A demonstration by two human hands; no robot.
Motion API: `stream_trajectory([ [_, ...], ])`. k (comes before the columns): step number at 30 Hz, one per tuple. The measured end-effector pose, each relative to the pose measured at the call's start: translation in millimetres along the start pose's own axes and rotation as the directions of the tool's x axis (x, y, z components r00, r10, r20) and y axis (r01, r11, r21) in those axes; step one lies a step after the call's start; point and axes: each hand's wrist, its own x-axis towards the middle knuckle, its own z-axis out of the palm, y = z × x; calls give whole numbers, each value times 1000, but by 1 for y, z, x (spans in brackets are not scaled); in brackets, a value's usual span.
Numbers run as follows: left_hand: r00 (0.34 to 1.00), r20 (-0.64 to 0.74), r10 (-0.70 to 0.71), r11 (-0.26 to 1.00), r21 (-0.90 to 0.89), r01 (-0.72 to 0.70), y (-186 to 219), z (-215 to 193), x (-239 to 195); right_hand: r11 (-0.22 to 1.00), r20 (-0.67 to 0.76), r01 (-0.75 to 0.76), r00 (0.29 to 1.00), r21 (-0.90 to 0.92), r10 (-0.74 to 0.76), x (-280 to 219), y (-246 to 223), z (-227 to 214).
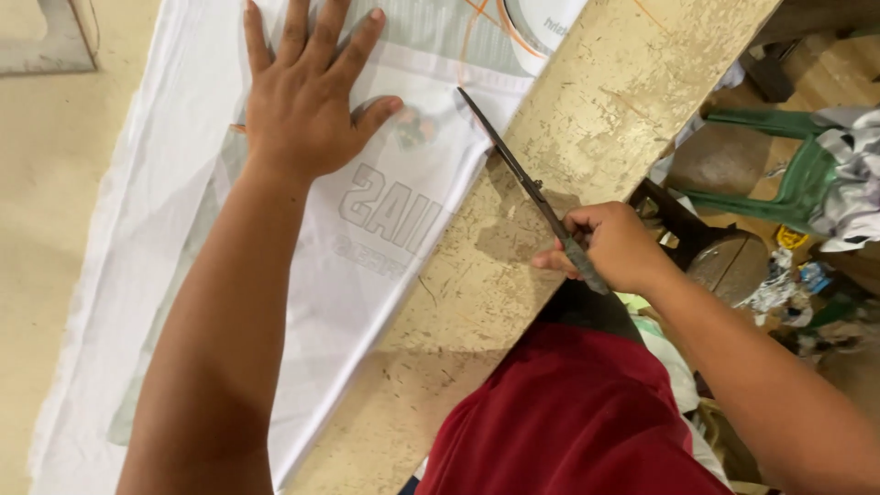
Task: Cutting out garment patterns from a sheet of white fabric using large scissors on a cutting table.
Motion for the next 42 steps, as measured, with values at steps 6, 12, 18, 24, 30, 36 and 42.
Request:
stream_trajectory([
  [6,997,55,-47,998,45,45,2,-1,0,968,-92,120,985,-223,-143,10,-2,10],
  [12,997,40,-63,992,109,59,-4,4,1,933,-160,188,956,-306,-245,20,-9,13],
  [18,997,36,-74,982,176,66,-9,11,-4,987,-156,121,978,-110,-138,16,-15,32],
  [24,992,96,-85,989,130,72,-5,5,1,981,-143,21,990,194,7,6,-28,52],
  [30,993,77,-90,989,125,80,-6,8,-1,959,-170,15,985,282,35,9,-20,80],
  [36,998,27,-65,984,165,60,-10,16,-3,914,-280,189,956,358,-88,10,-17,100],
  [42,998,-19,-53,984,167,56,-13,19,-4,986,-321,139,942,96,-102,6,-44,103],
])
